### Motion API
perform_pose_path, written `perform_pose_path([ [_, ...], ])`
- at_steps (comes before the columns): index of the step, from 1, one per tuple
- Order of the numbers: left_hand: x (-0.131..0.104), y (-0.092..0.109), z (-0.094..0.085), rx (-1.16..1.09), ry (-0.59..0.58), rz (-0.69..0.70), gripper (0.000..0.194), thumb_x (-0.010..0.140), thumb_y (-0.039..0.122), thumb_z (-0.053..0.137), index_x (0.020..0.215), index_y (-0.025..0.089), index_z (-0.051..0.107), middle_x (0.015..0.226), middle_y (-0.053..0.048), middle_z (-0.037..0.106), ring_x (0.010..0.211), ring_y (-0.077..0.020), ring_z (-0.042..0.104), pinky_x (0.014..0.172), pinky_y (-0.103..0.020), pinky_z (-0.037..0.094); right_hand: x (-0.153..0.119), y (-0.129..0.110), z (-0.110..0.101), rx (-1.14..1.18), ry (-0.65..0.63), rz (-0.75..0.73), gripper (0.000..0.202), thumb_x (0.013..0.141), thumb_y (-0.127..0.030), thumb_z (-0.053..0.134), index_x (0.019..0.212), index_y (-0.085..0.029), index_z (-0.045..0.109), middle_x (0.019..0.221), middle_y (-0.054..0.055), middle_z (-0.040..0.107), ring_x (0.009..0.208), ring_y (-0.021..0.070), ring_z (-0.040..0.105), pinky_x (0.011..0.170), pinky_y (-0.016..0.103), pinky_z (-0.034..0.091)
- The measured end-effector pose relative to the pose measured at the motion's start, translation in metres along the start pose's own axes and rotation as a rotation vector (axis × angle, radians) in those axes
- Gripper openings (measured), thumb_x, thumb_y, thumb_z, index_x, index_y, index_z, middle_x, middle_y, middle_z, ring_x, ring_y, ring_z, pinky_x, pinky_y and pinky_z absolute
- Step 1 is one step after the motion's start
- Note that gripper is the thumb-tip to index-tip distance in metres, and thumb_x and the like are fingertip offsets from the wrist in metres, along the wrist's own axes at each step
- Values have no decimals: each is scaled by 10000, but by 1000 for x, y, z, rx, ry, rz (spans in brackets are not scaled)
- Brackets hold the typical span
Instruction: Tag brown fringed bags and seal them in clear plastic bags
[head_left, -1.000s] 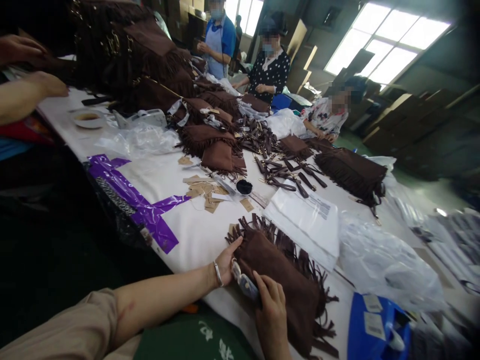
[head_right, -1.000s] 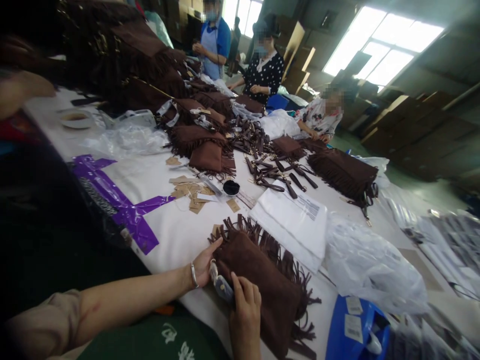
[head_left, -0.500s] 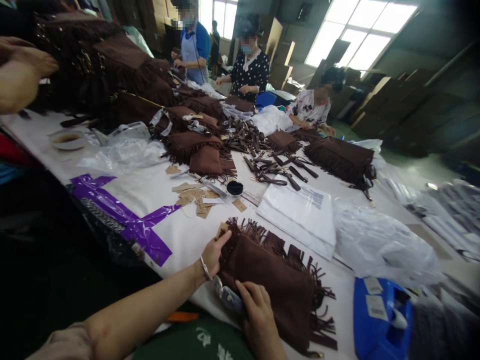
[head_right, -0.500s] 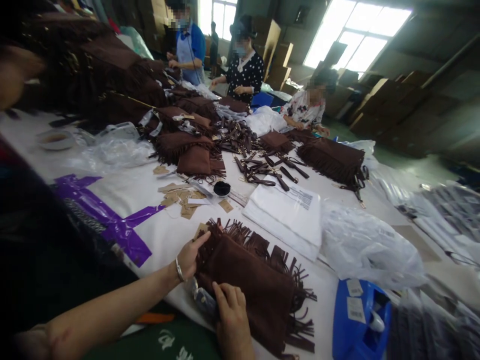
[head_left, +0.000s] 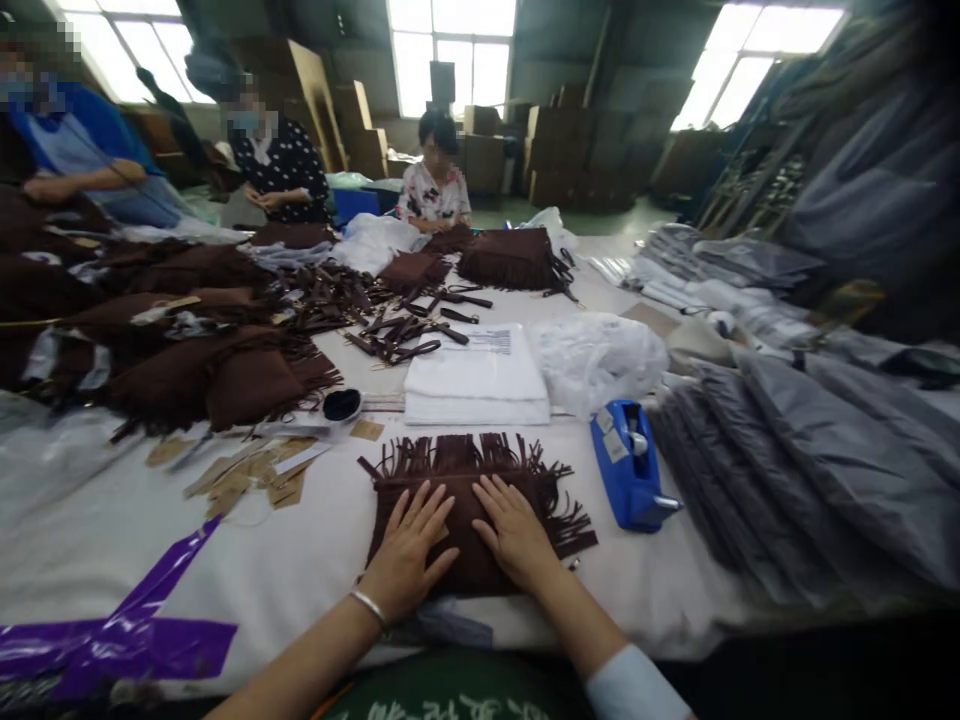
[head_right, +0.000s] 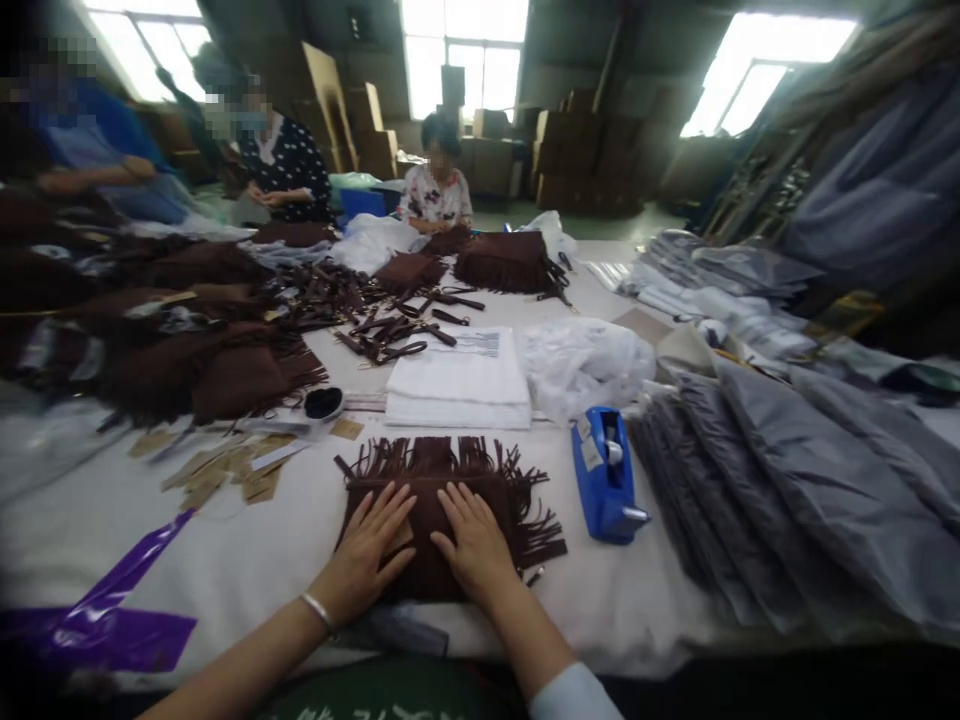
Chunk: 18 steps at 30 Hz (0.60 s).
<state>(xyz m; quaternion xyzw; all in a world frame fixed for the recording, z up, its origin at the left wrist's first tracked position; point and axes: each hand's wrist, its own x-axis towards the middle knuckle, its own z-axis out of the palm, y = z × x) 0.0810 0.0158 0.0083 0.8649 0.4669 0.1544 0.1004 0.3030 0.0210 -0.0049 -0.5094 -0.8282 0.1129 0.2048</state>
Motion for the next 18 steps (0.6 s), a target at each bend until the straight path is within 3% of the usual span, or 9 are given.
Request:
perform_pose_path([
  [4,11,16,-2,142,-61,157,613,890,377,490,1430,184,272,1492,-96,266,1391,-297,163,1123,-554,136,-13,43,-8,-81,70,236,480,920,-297,415,1392,-228,362,1453,67,361,1363,253,262,1091,502,278],
  [7,15,28,-1,149,-194,280,771,811,412,588,1447,185,214,1512,-89,210,1396,-304,136,1130,-546,126,-49,61,-20,-17,223,363,456,916,-282,403,1359,-174,417,1446,101,368,1370,282,233,1091,518,272],
  [9,18,37,2,132,-288,352,821,763,314,611,1453,192,185,1522,-73,179,1401,-290,114,1141,-521,122,-80,59,-25,116,347,408,422,921,-292,402,1325,-184,453,1413,96,416,1344,265,294,1090,495,294],
  [13,25,56,12,124,-377,401,876,629,55,491,1447,177,203,1530,-63,139,1409,-252,79,1159,-474,95,-125,31,-26,387,516,531,302,932,-312,399,1179,-233,553,1197,79,581,1134,210,520,979,410,440],
  [15,27,62,17,123,-376,402,914,576,16,456,1444,171,216,1531,-65,127,1409,-248,68,1162,-466,92,-127,20,-27,379,497,507,274,931,-303,406,1141,-245,573,1162,72,589,1122,204,520,973,401,440],
  [18,27,66,20,133,-361,394,921,557,0,437,1439,166,232,1529,-70,135,1409,-247,67,1161,-465,116,-108,22,-31,221,343,381,272,920,-289,430,1133,-273,599,1276,46,539,1254,231,408,1045,450,356],
])
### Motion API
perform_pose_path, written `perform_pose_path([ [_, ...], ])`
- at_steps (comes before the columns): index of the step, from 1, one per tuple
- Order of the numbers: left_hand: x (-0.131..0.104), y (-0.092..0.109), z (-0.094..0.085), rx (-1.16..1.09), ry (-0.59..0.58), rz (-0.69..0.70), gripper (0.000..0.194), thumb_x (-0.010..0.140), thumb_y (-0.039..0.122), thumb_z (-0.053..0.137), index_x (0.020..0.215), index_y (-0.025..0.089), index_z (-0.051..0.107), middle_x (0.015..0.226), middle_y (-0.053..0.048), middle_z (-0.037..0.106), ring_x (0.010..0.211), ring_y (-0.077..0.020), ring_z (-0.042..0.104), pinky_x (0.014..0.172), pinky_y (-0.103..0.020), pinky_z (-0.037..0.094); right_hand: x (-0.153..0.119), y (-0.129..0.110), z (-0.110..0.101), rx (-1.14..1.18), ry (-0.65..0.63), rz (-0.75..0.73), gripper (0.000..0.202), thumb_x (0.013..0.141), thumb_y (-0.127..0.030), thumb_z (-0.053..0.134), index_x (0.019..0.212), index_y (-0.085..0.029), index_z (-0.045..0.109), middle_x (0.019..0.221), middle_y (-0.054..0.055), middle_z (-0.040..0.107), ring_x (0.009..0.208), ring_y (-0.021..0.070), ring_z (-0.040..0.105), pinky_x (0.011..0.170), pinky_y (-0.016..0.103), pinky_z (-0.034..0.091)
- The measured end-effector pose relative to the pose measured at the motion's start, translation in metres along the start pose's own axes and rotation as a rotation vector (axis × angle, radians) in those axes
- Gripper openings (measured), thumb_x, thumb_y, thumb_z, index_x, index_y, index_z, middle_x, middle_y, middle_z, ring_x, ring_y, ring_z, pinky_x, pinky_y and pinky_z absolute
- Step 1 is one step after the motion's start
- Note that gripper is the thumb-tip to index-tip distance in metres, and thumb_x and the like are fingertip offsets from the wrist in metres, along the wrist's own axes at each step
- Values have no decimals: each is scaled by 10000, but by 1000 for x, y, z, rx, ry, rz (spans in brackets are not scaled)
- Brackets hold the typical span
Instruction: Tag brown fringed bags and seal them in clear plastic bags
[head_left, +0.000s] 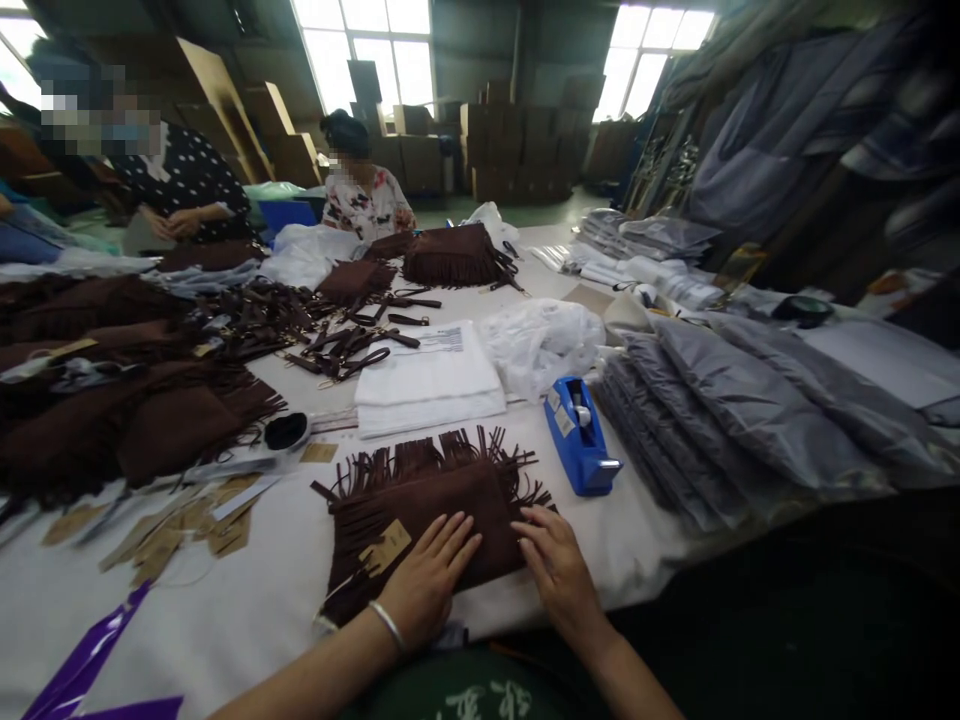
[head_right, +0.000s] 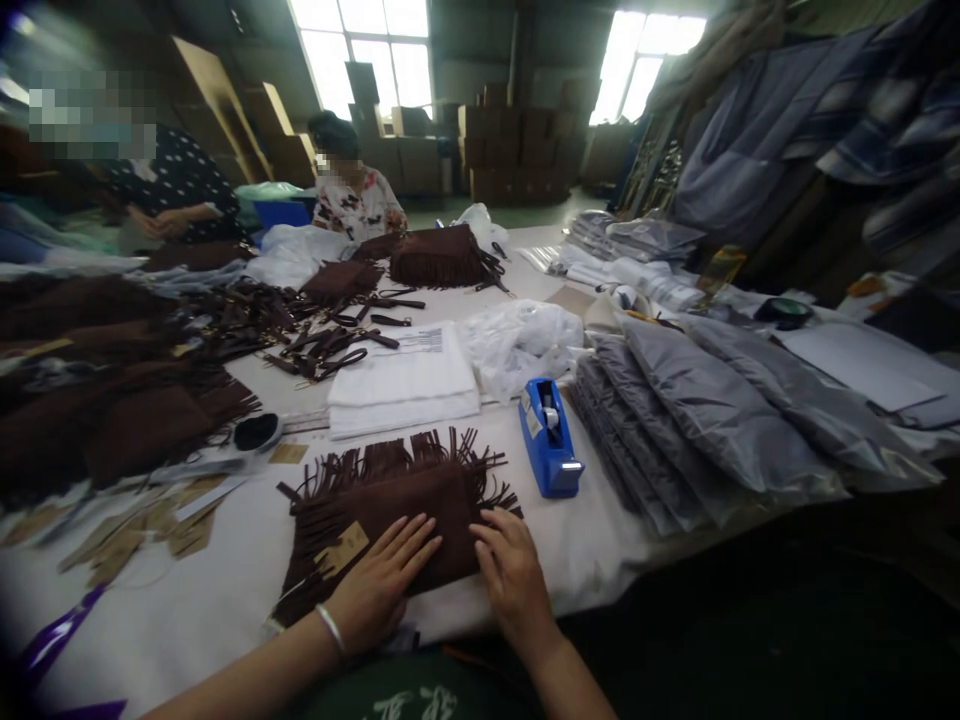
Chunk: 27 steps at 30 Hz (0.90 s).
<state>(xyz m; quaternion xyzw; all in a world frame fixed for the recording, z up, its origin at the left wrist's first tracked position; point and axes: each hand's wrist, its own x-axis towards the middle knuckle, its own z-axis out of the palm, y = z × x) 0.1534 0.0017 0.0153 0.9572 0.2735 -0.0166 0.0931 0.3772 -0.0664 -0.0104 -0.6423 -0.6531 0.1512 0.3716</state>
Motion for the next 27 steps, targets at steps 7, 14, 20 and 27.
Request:
perform_pose_path([
  [7,2,-5,4,17,-3,10,829,594,-4,444,1397,166,331,1490,-88,269,1388,-239,191,1151,-453,196,33,16,-15,-91,200,117,398,907,-367,425,1217,-157,562,1399,122,428,1364,305,223,1096,535,216],
  [14,2,-13,-8,-69,196,30,736,655,-27,418,1365,159,372,1420,-90,410,1326,-210,348,1105,-444,330,-30,-14,-9,1095,-33,812,557,840,-628,429,940,-125,644,932,149,688,892,275,644,918,466,443],
  [20,-6,-4,-13,-105,256,36,815,631,-42,389,1410,175,287,1448,-74,367,1357,-204,286,1106,-467,327,14,-37,27,1906,-236,742,684,833,-688,352,1220,-162,555,1261,113,576,1198,246,499,1056,441,320],
  [27,-9,1,-2,-136,126,13,820,613,-38,416,1395,188,321,1466,-72,329,1369,-210,254,1118,-480,289,75,-2,25,1789,-17,583,822,774,-791,237,1283,-205,510,1253,106,583,1236,273,461,1046,500,325],
])
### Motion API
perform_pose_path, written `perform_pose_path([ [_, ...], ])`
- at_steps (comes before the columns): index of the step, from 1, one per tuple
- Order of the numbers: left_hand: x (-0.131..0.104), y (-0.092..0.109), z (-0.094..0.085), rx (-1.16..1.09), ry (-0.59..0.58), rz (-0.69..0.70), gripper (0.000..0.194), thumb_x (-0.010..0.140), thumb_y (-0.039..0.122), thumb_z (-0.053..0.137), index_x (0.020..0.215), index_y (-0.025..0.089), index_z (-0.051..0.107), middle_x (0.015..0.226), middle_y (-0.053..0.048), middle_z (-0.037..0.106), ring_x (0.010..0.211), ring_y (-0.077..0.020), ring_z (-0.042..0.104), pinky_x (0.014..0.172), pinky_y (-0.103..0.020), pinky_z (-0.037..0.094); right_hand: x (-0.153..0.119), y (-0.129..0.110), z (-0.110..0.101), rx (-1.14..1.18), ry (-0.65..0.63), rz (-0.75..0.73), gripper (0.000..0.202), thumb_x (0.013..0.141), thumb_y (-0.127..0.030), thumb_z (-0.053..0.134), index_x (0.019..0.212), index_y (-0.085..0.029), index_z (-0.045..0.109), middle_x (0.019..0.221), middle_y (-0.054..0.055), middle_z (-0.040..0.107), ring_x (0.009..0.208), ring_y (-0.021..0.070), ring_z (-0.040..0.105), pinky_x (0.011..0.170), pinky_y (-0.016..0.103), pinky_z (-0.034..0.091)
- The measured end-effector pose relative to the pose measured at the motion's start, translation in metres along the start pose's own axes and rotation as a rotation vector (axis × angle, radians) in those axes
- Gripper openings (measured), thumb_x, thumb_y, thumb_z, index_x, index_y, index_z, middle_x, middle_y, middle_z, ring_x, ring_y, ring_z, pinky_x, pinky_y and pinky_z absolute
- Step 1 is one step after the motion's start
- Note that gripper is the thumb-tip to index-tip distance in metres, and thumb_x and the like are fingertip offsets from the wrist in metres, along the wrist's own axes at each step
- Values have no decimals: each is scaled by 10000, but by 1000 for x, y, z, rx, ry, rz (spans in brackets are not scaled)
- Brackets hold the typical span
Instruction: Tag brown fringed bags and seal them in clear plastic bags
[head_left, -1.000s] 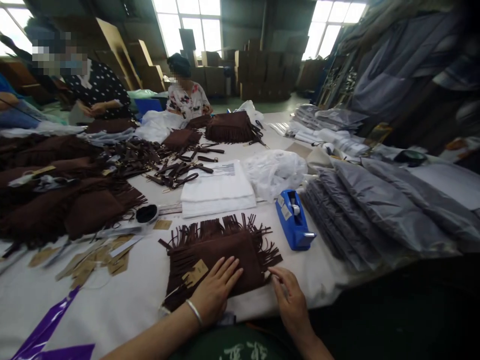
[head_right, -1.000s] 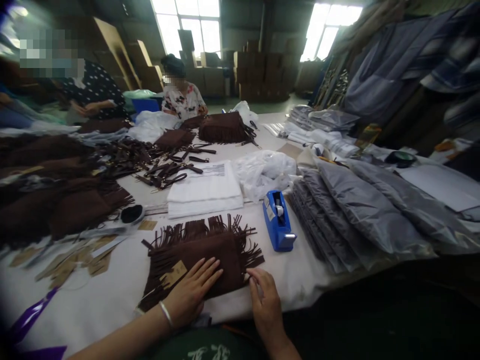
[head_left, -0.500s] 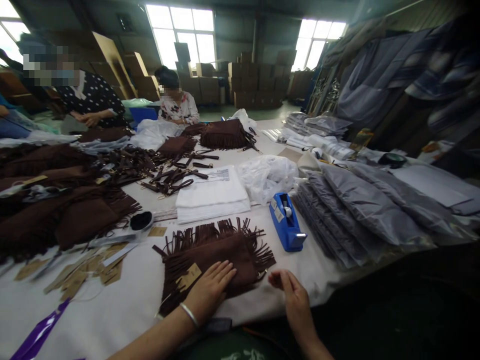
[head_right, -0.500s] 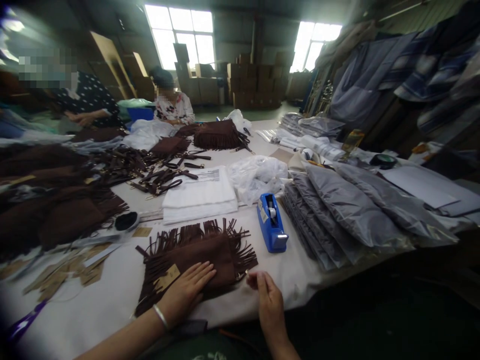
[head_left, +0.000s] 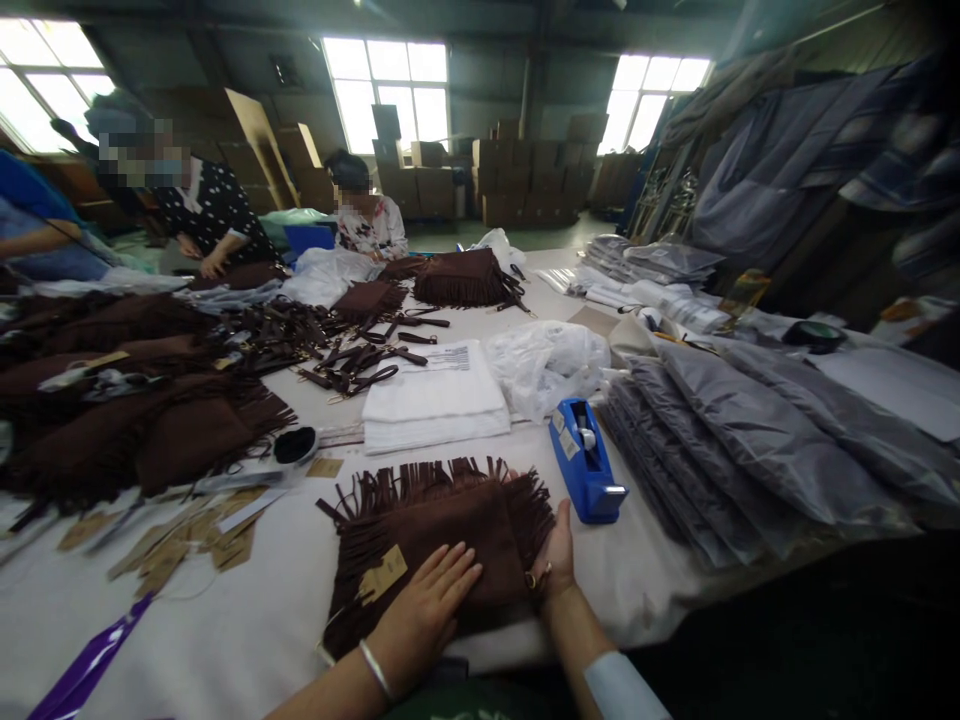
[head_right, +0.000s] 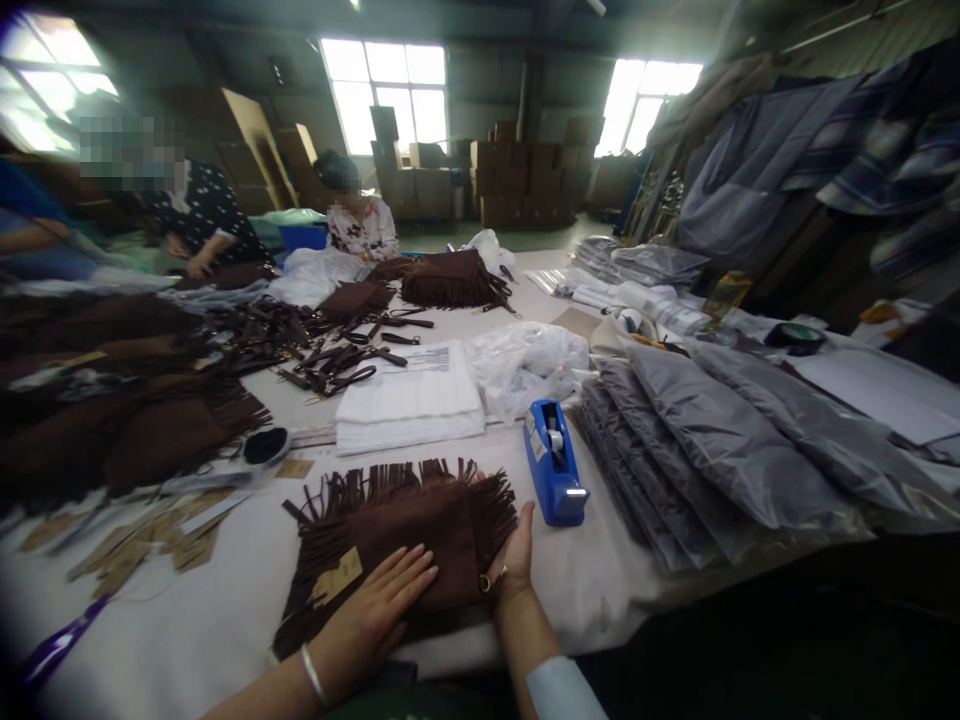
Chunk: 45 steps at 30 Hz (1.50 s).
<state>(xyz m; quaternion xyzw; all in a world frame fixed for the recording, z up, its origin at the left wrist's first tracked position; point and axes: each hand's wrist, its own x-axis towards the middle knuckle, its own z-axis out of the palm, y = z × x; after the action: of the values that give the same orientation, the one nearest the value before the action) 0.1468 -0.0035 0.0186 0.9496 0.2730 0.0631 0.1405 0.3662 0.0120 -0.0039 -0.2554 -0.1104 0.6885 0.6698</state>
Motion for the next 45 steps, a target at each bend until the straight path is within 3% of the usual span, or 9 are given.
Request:
perform_pose_path([
  [5,-2,8,-14,-120,6,75,546,796,151,538,1329,208,431,1407,-79,428,1310,-231,377,1093,-459,337,4,-2,3,-807,-67,-281,724,872,-681,172,1362,-205,409,1387,87,459,1325,225,345,1120,464,215],
  [12,-43,-19,-54,-277,620,-169,257,885,178,498,1112,250,596,1073,-31,665,1029,-175,593,1010,-361,412,-3,31,30,-1962,-460,-318,715,851,-512,513,1428,-165,272,1503,106,216,1396,263,142,1148,499,132],
  [16,-82,-73,-59,-680,781,-804,284,865,413,528,999,175,607,1025,-80,667,1019,-244,603,995,-424,429,-16,19,27,-1604,-593,-274,494,916,-450,419,1372,-261,392,1484,34,302,1378,216,227,1144,452,194],
  [19,-109,-105,-58,-1260,728,-1093,410,826,463,572,1004,93,565,1006,-161,672,969,-272,641,950,-434,476,-13,-8,5,-1143,-75,-283,475,912,-504,390,1250,-201,532,1343,98,506,1250,239,453,1095,454,314],
  [22,-120,-124,-60,-1682,570,-1175,415,822,396,616,1043,50,555,1074,-210,648,978,-254,647,924,-369,503,9,-40,-16,-785,271,42,550,863,-564,455,1150,-111,575,1160,170,626,1074,268,600,1012,453,420],
  [27,-93,-157,-67,-1927,242,-1041,380,802,399,657,1014,89,596,992,-126,690,865,-193,672,795,-285,531,62,-59,2,-681,43,655,532,865,-538,480,1088,-70,601,1084,190,657,980,227,648,919,365,482],
  [32,-40,-190,-63,-2138,-29,-870,294,818,368,640,921,93,637,821,-51,709,785,-164,667,787,-254,496,105,-28,43,-547,-175,910,462,886,-489,469,1048,-86,628,1013,136,693,995,221,640,930,391,465],
  [39,24,-205,-49,-2150,-288,-707,436,838,451,574,1037,68,636,988,-109,695,911,-226,653,933,-350,451,136,5,61,-651,-197,931,470,853,-518,499,1020,-110,661,944,125,710,970,247,647,904,446,476],
  [45,16,-172,-76,-1594,-148,-384,458,850,448,571,1199,152,588,1214,-83,613,1157,-258,537,1049,-379,360,107,-12,82,-1073,-524,602,448,904,-457,436,1235,-183,564,1172,80,640,1079,264,589,996,478,401],
])
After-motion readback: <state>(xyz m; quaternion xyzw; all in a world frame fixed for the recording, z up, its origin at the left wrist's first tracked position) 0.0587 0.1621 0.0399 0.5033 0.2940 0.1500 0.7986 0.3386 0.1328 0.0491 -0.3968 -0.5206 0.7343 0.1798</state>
